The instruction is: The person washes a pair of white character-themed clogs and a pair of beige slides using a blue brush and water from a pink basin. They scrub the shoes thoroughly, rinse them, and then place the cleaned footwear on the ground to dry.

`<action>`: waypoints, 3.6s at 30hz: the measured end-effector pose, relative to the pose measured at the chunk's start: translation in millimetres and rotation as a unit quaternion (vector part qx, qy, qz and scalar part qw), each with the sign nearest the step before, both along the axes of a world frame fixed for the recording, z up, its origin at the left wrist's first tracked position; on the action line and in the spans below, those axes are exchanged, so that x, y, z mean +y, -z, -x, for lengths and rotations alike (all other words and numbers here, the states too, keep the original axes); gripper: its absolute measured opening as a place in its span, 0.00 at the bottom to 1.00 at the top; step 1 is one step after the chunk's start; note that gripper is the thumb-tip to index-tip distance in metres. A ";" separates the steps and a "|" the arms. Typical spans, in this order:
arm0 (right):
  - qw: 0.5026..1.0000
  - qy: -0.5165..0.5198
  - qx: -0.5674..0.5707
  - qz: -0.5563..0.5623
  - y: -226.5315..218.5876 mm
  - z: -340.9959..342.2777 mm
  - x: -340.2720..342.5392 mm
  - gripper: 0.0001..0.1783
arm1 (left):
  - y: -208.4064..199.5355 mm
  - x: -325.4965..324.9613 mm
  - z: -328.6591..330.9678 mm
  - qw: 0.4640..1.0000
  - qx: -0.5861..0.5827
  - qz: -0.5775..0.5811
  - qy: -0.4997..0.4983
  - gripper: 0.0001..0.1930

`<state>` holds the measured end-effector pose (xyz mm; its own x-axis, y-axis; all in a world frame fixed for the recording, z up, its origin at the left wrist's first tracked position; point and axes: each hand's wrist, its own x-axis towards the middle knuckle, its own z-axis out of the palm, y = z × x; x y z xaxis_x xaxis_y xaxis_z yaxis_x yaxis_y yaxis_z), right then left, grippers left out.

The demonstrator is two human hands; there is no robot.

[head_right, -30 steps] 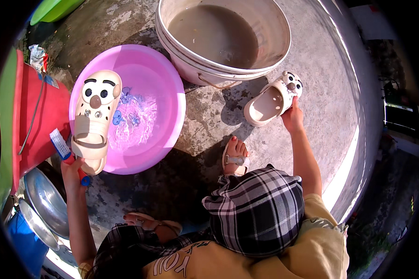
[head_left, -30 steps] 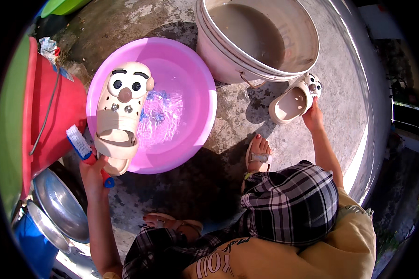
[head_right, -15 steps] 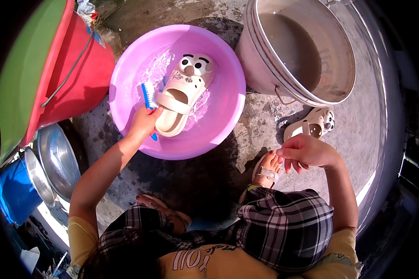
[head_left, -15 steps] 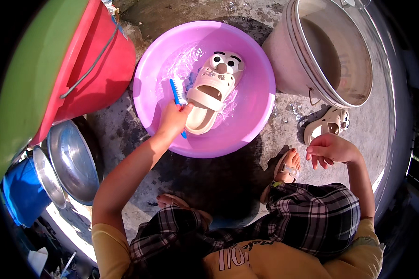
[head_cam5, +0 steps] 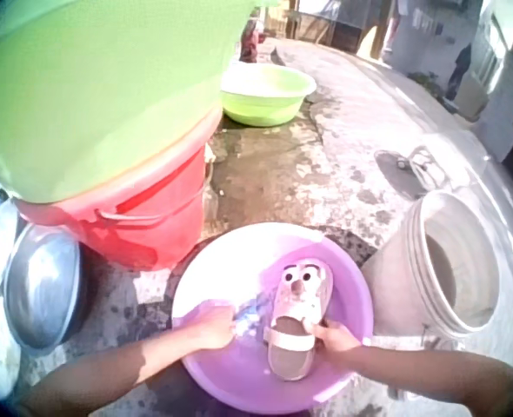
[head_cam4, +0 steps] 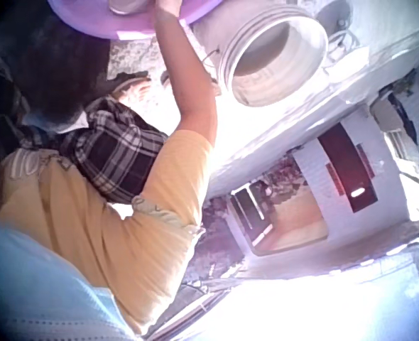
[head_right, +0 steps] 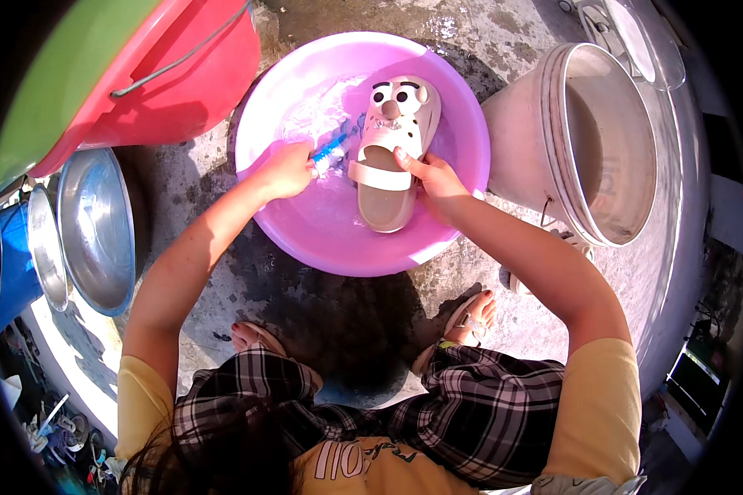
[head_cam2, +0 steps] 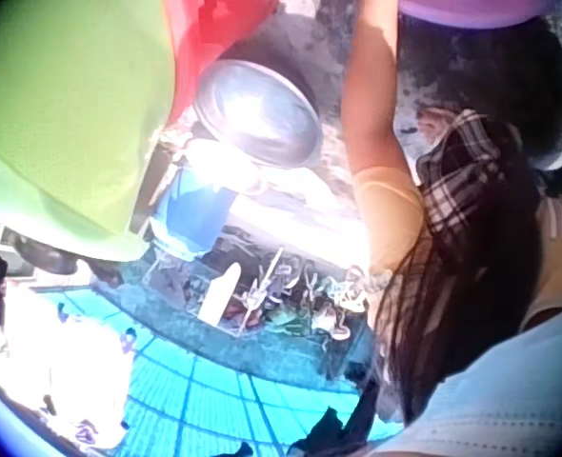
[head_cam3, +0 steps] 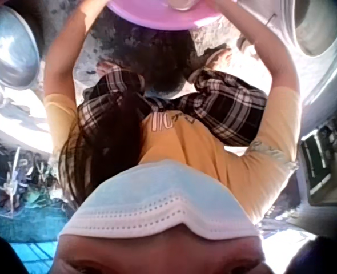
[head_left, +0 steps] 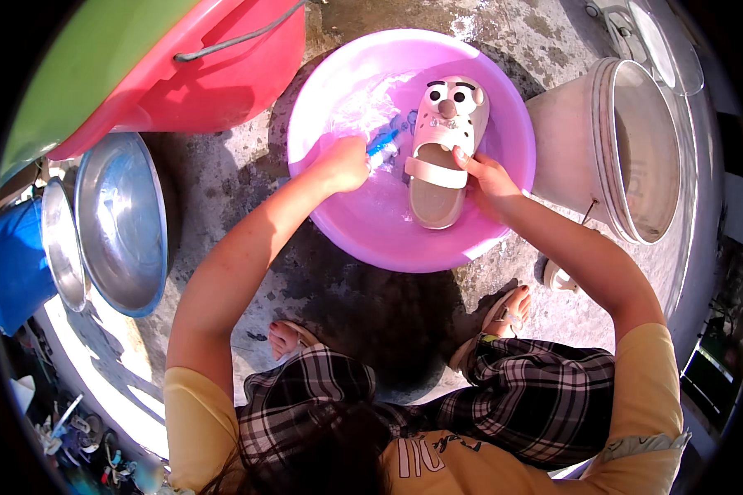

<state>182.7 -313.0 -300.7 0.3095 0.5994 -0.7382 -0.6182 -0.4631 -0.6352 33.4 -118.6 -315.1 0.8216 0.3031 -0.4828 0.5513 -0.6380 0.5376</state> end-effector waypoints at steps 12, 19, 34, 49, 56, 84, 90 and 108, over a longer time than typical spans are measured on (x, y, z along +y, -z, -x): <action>0.999 0.027 0.008 -0.046 6.8 7.1 -0.6 0.30 | -51.2 -39.9 -51.1 0.742 -0.179 0.624 -0.171 0.11; 1.000 0.018 -0.021 0.013 -8.4 5.8 -4.9 0.37 | 23.1 19.2 -28.3 0.945 -0.183 0.079 -0.261 0.08; 0.986 0.002 -0.161 0.046 -7.5 10.4 0.5 0.41 | -3.1 17.8 -40.4 0.936 -0.141 0.146 -0.289 0.14; 0.946 -0.019 -0.284 0.154 -3.2 18.0 13.7 0.50 | -47.2 -11.9 -88.8 0.959 -0.194 0.162 -0.130 0.16; 0.997 -0.046 -0.066 0.007 -13.1 0.9 3.3 0.37 | 34.5 -9.3 -9.3 0.990 -0.002 -0.078 -0.115 0.33; 0.852 -0.272 -0.434 0.106 -26.0 31.1 34.6 0.48 | -73.6 -20.5 -41.8 0.941 -0.150 -0.284 0.104 0.24; 0.848 -0.292 -0.441 -0.020 -23.9 30.3 -11.7 0.58 | -41.1 30.2 -26.6 0.968 -0.148 -0.180 -0.096 0.22; 0.994 0.031 -0.053 0.092 -75.1 -2.8 -75.7 0.26 | -9.4 -10.8 -30.1 0.840 -0.132 0.489 -0.194 0.23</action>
